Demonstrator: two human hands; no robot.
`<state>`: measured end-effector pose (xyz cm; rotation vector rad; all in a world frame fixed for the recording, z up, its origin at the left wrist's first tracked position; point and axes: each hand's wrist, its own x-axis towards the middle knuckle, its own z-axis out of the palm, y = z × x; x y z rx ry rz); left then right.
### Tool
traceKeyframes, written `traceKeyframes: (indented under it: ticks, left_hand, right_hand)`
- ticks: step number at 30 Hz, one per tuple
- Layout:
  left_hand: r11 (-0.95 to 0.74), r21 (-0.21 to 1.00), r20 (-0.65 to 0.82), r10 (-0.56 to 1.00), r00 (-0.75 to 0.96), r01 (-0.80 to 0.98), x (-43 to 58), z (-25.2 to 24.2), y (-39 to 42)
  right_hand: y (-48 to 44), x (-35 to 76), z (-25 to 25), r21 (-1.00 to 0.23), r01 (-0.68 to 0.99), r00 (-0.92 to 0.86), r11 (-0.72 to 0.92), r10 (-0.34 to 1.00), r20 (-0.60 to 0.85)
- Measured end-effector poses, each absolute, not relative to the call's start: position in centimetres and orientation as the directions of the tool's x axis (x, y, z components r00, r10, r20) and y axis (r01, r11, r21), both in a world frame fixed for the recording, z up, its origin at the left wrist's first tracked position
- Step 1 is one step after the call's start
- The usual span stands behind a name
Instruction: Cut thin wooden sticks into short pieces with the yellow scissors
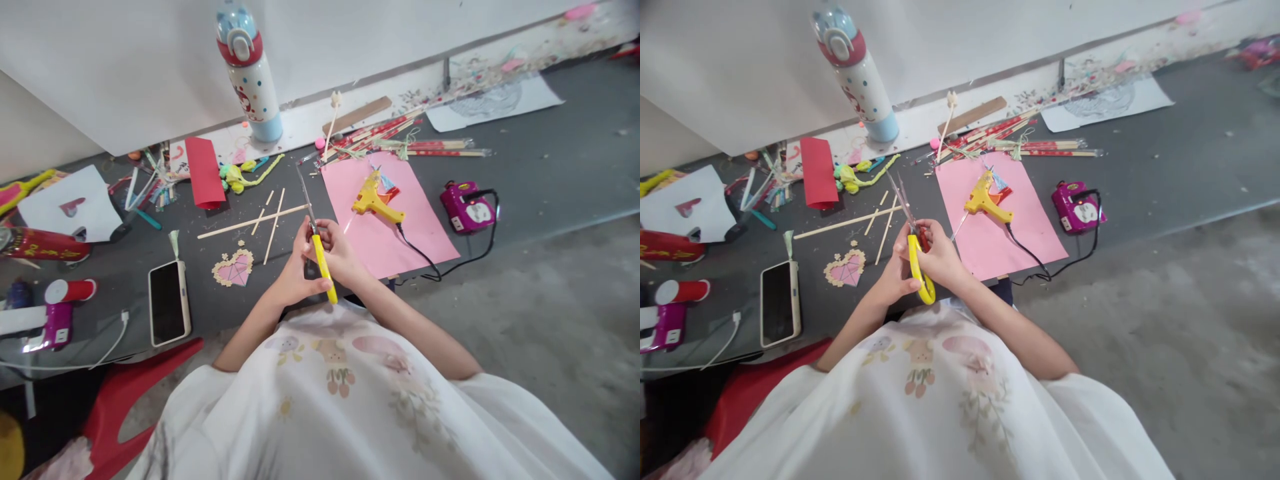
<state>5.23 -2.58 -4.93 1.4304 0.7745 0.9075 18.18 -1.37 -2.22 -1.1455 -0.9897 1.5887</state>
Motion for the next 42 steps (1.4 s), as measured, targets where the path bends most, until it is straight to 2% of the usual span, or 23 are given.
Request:
traceKeyframes:
  ticks: [9, 16, 26, 42]
  left_hand:
    - [-0.052, 0.996, 0.080, 0.862, 0.500, -0.069, 5.8, -4.2, -2.0]
    - [-0.017, 0.998, 0.044, 0.868, 0.494, -0.059, 6.3, -3.5, -1.6]
    - [-0.055, 0.998, 0.064, 0.924, 0.378, -0.035, 6.6, -3.4, -1.8]
    - [-0.027, 0.998, 0.045, 0.940, 0.339, -0.059, 6.8, -4.0, -1.6]
  right_hand:
    - [-1.0, 19.0, -2.0, -0.903, -0.289, -0.243, -0.318, 0.937, -0.252]
    - [-0.7, 18.9, -2.0, -0.909, -0.252, -0.207, -0.331, 0.936, -0.284]
    - [-0.5, 18.7, -2.9, -0.923, -0.238, -0.184, -0.303, 0.947, -0.264]
    - [-0.2, 18.4, -3.3, -0.904, -0.278, -0.172, -0.324, 0.943, -0.285]
